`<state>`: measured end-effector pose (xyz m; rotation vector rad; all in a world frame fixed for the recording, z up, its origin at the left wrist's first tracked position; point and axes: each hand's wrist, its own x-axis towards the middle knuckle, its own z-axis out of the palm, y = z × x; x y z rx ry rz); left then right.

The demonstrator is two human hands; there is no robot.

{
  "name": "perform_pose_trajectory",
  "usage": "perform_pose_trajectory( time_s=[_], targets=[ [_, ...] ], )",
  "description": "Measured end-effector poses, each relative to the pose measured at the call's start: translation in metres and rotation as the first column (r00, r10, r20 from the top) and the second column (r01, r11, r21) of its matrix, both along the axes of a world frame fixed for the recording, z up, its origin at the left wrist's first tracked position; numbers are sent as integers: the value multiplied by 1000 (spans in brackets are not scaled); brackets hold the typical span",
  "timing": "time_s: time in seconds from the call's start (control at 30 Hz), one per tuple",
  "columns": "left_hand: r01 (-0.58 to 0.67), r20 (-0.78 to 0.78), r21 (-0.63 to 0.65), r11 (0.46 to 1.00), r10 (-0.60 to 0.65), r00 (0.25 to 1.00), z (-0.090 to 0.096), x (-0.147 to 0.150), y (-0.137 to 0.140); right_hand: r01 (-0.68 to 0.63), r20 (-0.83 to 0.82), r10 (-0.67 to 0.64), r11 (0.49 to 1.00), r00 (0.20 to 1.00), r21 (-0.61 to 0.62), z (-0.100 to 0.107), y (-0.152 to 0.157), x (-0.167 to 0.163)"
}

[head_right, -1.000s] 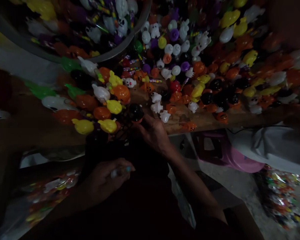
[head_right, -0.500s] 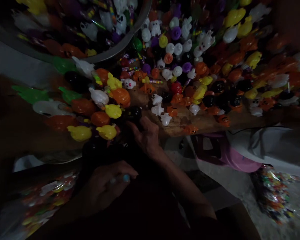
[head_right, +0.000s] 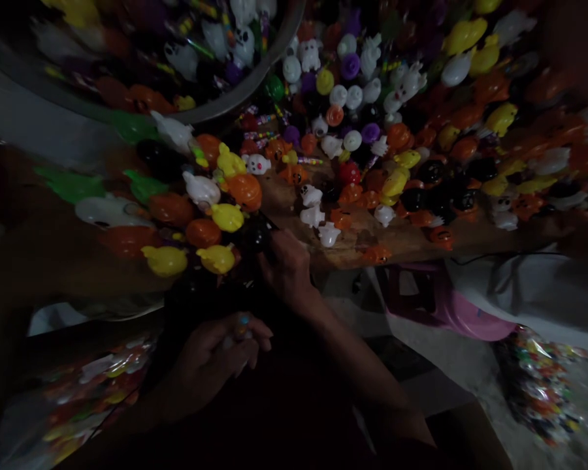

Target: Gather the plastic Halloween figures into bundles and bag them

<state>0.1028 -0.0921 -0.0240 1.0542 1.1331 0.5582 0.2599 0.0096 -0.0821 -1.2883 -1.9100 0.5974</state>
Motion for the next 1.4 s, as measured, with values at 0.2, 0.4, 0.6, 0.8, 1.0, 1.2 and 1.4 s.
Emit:
perform_pose_trajectory(
  time_s=[0.2,0.4,0.6,0.8,1.0,1.2,1.4],
  targets=[
    [30,94,-29,999,-27,995,1,15,12,-99,48,95,990,994,104,-6,10,0],
    [-5,254,-177,984,51,966,-1,17,14,-125,10,126,966,992,227,-13,14,8],
    [-26,401,-219,975,114,909,-1,11,13,60,173,-104,968,979,242,29,-7,51],
    [116,184,-217,969,-76,980,2,17,20,-512,489,343,817,802,266,61,-36,64],
    [98,145,-236,967,-65,987,2,12,19,-611,535,425,757,730,232,53,-32,70],
    [163,-11,-41,986,-164,986,37,-15,1,-208,246,161,962,956,179,50,-14,85],
    [557,-661,744,370,281,696,72,-11,59,-46,92,43,999,995,28,33,-4,66]
  ],
)
